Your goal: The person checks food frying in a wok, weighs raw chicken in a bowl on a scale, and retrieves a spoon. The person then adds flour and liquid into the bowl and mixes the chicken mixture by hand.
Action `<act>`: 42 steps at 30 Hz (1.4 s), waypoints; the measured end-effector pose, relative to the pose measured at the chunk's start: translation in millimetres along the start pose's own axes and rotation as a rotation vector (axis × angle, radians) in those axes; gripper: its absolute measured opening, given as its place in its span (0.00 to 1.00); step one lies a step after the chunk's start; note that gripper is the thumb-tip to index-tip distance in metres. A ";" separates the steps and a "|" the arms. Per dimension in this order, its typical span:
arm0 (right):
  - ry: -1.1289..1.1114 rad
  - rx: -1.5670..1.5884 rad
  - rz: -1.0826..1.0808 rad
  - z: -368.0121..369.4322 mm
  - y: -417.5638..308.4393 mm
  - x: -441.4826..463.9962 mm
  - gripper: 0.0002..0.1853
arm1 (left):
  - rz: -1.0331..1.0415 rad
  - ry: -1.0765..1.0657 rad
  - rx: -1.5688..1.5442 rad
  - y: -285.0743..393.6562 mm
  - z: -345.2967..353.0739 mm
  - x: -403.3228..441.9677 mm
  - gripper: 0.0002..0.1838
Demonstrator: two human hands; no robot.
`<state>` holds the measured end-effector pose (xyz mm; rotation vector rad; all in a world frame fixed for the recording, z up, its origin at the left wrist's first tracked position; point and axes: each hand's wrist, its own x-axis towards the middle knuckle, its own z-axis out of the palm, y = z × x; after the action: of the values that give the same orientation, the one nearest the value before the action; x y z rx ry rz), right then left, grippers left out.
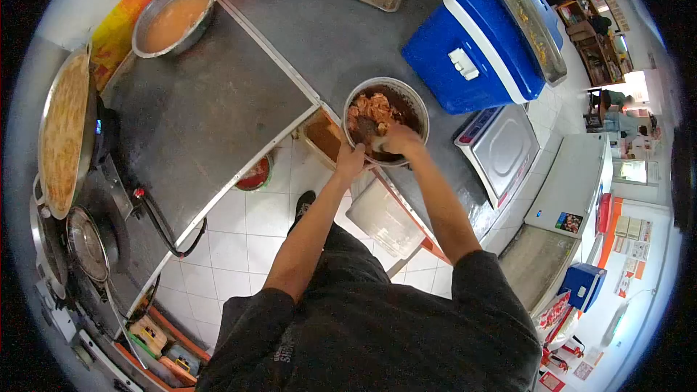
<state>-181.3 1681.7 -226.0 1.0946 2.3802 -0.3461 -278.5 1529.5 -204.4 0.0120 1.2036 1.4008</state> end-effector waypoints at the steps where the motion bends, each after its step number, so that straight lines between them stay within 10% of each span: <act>1: 0.081 -0.056 -0.159 27.7 2.0 12.3 0.23 | -0.025 -0.004 0.038 -3.7 -1.1 0.7 0.38; 5: 0.179 0.199 0.177 -46.3 -25.9 -6.5 0.18 | -0.001 -0.031 -0.003 -8.0 -3.6 -0.7 0.37; 14: 0.178 -0.118 -0.193 -19.8 -19.7 -40.9 0.09 | 0.027 -0.061 -0.006 -19.5 -13.6 12.9 0.36; 18: 0.517 -0.028 0.009 -41.2 -11.1 -22.9 0.08 | -0.003 -0.030 0.187 -9.0 -11.5 9.3 0.35; 29: 0.358 0.012 -0.035 -62.3 -41.6 -32.8 0.09 | -0.030 -0.076 0.002 -7.6 -17.9 10.2 0.31; 34: 0.253 -0.018 -0.034 -32.9 -31.1 -14.7 0.08 | -0.492 -0.318 -0.062 -5.9 -34.6 38.4 0.20; 40: 0.497 0.224 0.306 -84.3 -27.0 -77.6 0.18 | -0.436 -0.248 0.084 11.5 -29.1 54.3 0.24; 42: 0.623 0.477 0.406 -74.3 -12.1 -110.1 0.18 | -0.105 -0.233 0.011 52.1 -19.7 23.5 0.22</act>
<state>-153.8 1634.8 -104.2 2.1253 2.5509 -0.4956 -335.1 1548.4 -195.0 0.1155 1.0038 1.2640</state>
